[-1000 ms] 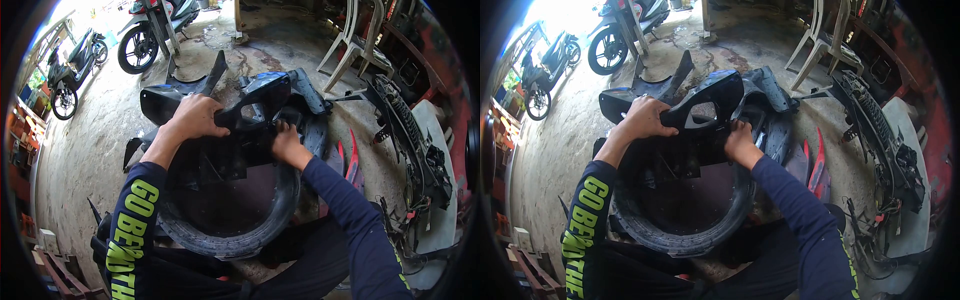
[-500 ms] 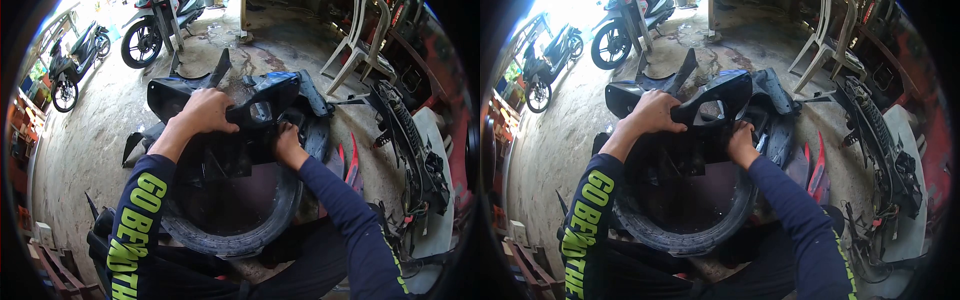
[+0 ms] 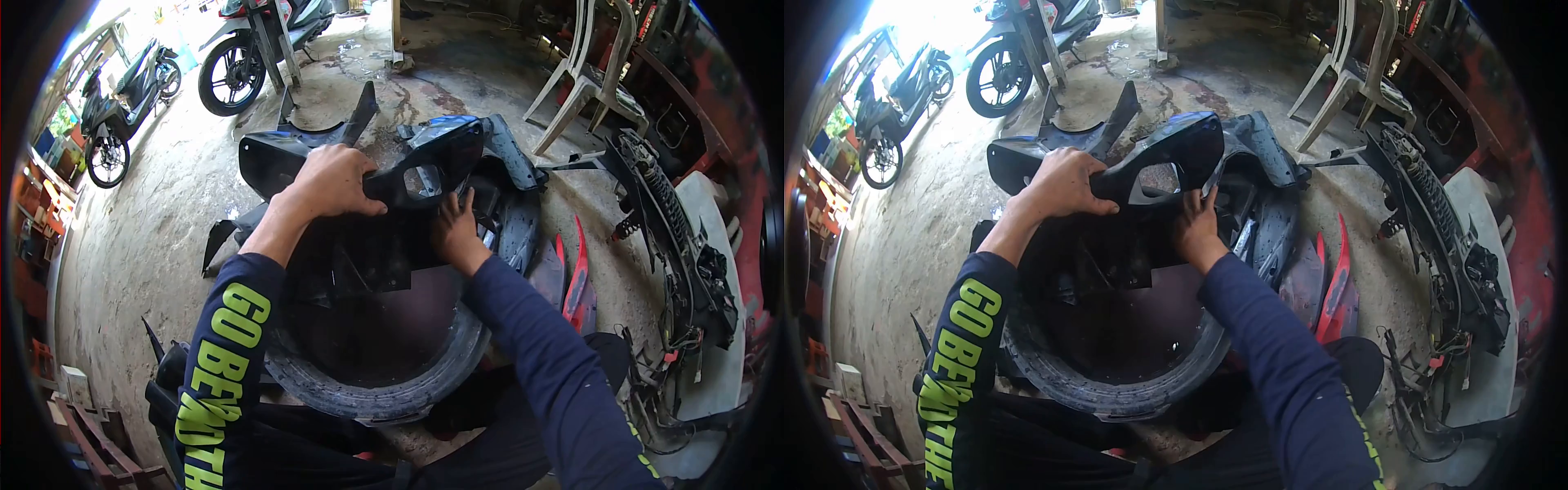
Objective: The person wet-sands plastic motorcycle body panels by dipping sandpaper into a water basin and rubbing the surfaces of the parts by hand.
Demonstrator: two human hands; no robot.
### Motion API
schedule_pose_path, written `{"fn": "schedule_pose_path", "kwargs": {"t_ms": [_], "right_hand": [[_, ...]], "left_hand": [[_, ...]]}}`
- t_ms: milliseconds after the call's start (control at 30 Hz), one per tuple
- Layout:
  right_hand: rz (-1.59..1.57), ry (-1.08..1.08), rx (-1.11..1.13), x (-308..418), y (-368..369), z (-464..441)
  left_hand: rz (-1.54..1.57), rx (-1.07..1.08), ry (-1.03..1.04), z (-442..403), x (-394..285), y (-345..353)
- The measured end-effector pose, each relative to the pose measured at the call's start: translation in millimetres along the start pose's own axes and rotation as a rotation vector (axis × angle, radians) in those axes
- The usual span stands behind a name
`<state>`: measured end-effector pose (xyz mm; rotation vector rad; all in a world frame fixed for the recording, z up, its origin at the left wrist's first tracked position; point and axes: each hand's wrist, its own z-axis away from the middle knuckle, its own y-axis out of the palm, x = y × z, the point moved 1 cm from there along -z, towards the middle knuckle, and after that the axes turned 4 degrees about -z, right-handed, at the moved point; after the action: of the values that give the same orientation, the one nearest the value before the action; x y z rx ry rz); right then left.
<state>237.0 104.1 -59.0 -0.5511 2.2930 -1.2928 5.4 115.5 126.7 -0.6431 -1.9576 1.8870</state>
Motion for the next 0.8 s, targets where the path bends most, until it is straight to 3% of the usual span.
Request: {"fn": "schedule_pose_path", "kwargs": {"t_ms": [133, 233, 300, 433, 500, 600, 633, 700, 800], "right_hand": [[0.082, -0.052, 0.001, -16.2, 1.2, 1.6], [0.169, 0.031, -0.032, -20.9, 3.2, 1.6], [0.0, -0.005, 0.015, -8.5, 4.8, 4.9], [-0.012, -0.065, -0.073, -14.9, -0.5, 4.7], [-0.022, 0.028, -0.121, -23.8, 0.3, 4.8], [0.054, -0.02, -0.134, -14.3, 5.9, 1.4], [0.051, -0.024, -0.13, -11.3, 1.6, 6.2], [-0.118, -0.072, 0.125, -5.3, -7.3, 13.4], [-0.14, -0.046, 0.022, -9.6, -5.5, 11.7]], "left_hand": [[0.005, -0.009, 0.012, -4.1, -1.9, 0.6], [0.016, -0.028, 0.015, -4.2, -2.9, 2.8], [0.024, -0.033, 0.003, -4.6, -0.3, 2.2], [0.056, -0.125, 0.068, -7.2, -0.6, 4.2], [0.033, -0.052, 0.037, -7.0, -5.2, 3.0], [0.012, -0.011, -0.002, -10.4, -4.0, 1.3], [0.014, -0.032, -0.02, -9.6, -1.8, 1.6], [0.001, -0.045, 0.003, -8.0, 0.7, 1.3], [0.024, -0.074, 0.058, -2.9, -4.8, 2.9]]}}
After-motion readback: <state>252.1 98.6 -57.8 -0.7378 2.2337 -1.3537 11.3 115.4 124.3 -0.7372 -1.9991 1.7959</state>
